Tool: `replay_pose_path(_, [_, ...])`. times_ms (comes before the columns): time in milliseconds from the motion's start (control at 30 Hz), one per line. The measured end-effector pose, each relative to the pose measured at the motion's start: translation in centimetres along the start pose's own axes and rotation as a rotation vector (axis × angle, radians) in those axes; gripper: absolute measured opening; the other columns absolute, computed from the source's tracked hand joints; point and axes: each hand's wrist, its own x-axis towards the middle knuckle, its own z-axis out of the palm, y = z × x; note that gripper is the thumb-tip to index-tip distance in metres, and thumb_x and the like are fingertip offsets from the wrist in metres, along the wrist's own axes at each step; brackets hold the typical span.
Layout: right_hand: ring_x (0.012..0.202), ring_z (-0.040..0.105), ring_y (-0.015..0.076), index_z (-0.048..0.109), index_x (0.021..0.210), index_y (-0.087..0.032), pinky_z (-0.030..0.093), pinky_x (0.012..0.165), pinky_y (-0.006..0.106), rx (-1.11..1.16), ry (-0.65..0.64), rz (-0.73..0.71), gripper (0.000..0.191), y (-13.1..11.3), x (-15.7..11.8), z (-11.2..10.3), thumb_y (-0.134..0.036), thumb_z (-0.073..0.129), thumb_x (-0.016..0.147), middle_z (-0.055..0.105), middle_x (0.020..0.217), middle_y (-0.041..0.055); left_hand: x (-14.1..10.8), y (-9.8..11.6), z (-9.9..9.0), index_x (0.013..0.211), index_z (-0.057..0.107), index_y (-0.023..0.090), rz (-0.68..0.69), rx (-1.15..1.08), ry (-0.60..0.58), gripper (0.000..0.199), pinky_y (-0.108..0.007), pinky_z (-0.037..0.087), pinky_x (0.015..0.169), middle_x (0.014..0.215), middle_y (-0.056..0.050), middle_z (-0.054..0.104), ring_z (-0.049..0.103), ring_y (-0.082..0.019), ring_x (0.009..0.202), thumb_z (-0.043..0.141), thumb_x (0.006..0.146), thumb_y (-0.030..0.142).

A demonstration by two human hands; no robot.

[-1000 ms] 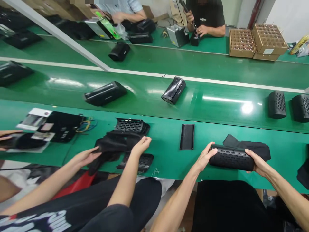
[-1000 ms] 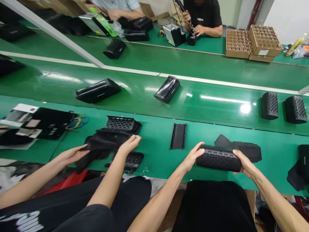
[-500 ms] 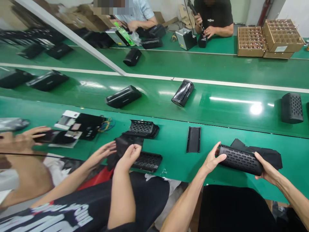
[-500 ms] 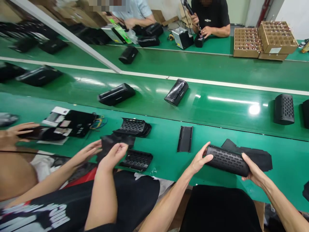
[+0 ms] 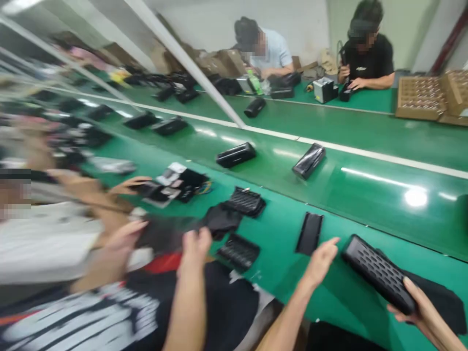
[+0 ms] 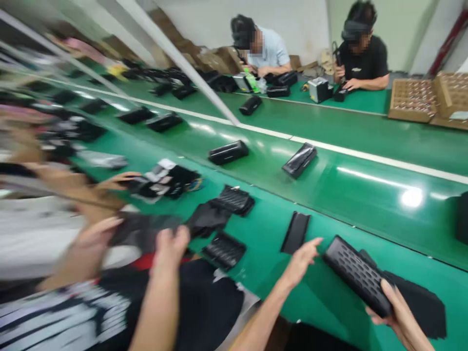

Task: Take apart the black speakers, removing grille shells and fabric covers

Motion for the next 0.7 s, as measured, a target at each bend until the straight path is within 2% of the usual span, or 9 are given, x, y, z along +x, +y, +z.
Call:
replay_pose_path(67, [0.075, 0.079, 0.0369, 0.06, 0.13, -0.02, 0.069, 0.064, 0.049, 0.098, -0.025, -0.09, 0.092, -4.1, 2.0, 2.3, -0.076, 0.086, 0.062, 0.077, 0.085, 0.013, 1.7, 0.5, -2.9, 0.123, 0.071, 0.018, -0.041, 0.061, 0.263, 0.063, -0.059, 0.044, 0.115, 0.136, -0.023, 0.07, 0.061, -0.044, 0.13, 0.048, 0.09, 0.066])
replay_pose_path(133, [0.092, 0.079, 0.0332, 0.061, 0.127, -0.022, 0.069, 0.085, 0.05, 0.169, -0.003, -0.228, 0.081, -8.9, 4.3, 4.3, -0.079, 0.077, 0.072, 0.078, 0.098, 0.0116, 3.6, 0.1, -5.8, 0.119, 0.066, 0.017, -0.087, 0.112, 0.455, 0.054, -0.062, 0.036, 0.12, 0.134, -0.025, 0.069, 0.055, -0.046, 0.135, 0.045, 0.09, 0.057])
replay_pose_path(167, [0.1, 0.078, 0.0312, 0.06, 0.128, -0.023, 0.068, 0.091, 0.048, 0.198, 0.026, -0.282, 0.077, -11.2, 5.6, 5.1, -0.08, 0.071, 0.078, 0.078, 0.104, 0.0109, 4.5, -0.4, -7.1, 0.117, 0.064, 0.017, -0.108, 0.128, 0.502, 0.049, -0.063, 0.034, 0.12, 0.132, -0.025, 0.069, 0.054, -0.046, 0.135, 0.044, 0.089, 0.052])
replay_pose_path(233, [0.111, 0.075, 0.027, 0.055, 0.135, -0.025, 0.067, 0.094, 0.046, 0.247, 0.095, -0.354, 0.071, -15.4, 7.8, 6.1, -0.08, 0.057, 0.09, 0.075, 0.116, 0.0107, 6.1, -2.1, -9.0, 0.108, 0.064, 0.021, -0.164, 0.24, 0.575, 0.039, -0.058, 0.044, 0.112, 0.121, -0.021, 0.074, 0.064, -0.043, 0.123, 0.045, 0.088, 0.049])
replay_pose_path(333, [0.116, 0.073, 0.024, 0.045, 0.146, -0.027, 0.067, 0.09, 0.043, 0.286, 0.196, -0.383, 0.069, -19.1, 10.2, 6.7, -0.078, 0.04, 0.1, 0.071, 0.129, 0.0124, 7.3, -4.6, -10.0, 0.105, 0.065, 0.022, -0.183, 0.408, 0.505, 0.039, -0.049, 0.055, 0.096, 0.118, -0.019, 0.077, 0.071, -0.039, 0.108, 0.043, 0.093, 0.051])
replay_pose_path(433, [0.108, 0.076, 0.0259, 0.042, 0.15, -0.023, 0.066, 0.085, 0.045, 0.263, 0.26, -0.344, 0.074, -20.1, 10.7, 6.3, -0.079, 0.035, 0.102, 0.069, 0.131, 0.0156, 7.4, -5.5, -9.6, 0.114, 0.066, 0.02, -0.203, 0.522, 0.436, 0.045, -0.047, 0.055, 0.089, 0.129, -0.019, 0.074, 0.071, -0.039, 0.111, 0.035, 0.099, 0.05])
replay_pose_path(567, [0.09, 0.078, 0.0297, 0.05, 0.142, -0.017, 0.064, 0.077, 0.044, 0.137, 0.255, -0.281, 0.079, -19.3, 8.0, 4.3, -0.081, 0.052, 0.095, 0.074, 0.108, 0.0152, 6.8, -4.8, -8.4, 0.116, 0.067, 0.022, -0.198, 0.581, 0.424, 0.04, -0.047, 0.053, 0.092, 0.132, -0.016, 0.073, 0.069, -0.038, 0.117, 0.035, 0.102, 0.041])
replay_pose_path(633, [0.08, 0.077, 0.0304, 0.049, 0.14, -0.022, 0.063, 0.069, 0.042, 0.065, 0.268, -0.297, 0.079, -18.5, 6.1, 3.6, -0.085, 0.049, 0.091, 0.073, 0.09, 0.0103, 6.6, -4.8, -8.0, 0.112, 0.07, 0.023, -0.18, 0.559, 0.414, 0.034, -0.045, 0.052, 0.094, 0.126, -0.015, 0.076, 0.069, -0.036, 0.116, 0.04, 0.101, 0.038])
replay_pose_path(700, [0.063, 0.071, 0.0286, 0.046, 0.137, -0.031, 0.061, 0.061, 0.043, -0.008, 0.289, -0.344, 0.076, -17.4, 4.7, 4.0, -0.089, 0.038, 0.089, 0.066, 0.074, 0.0032, 6.6, -5.4, -7.9, 0.107, 0.072, 0.021, -0.153, 0.516, 0.415, 0.031, -0.041, 0.051, 0.096, 0.121, -0.015, 0.077, 0.071, -0.032, 0.113, 0.044, 0.101, 0.034])
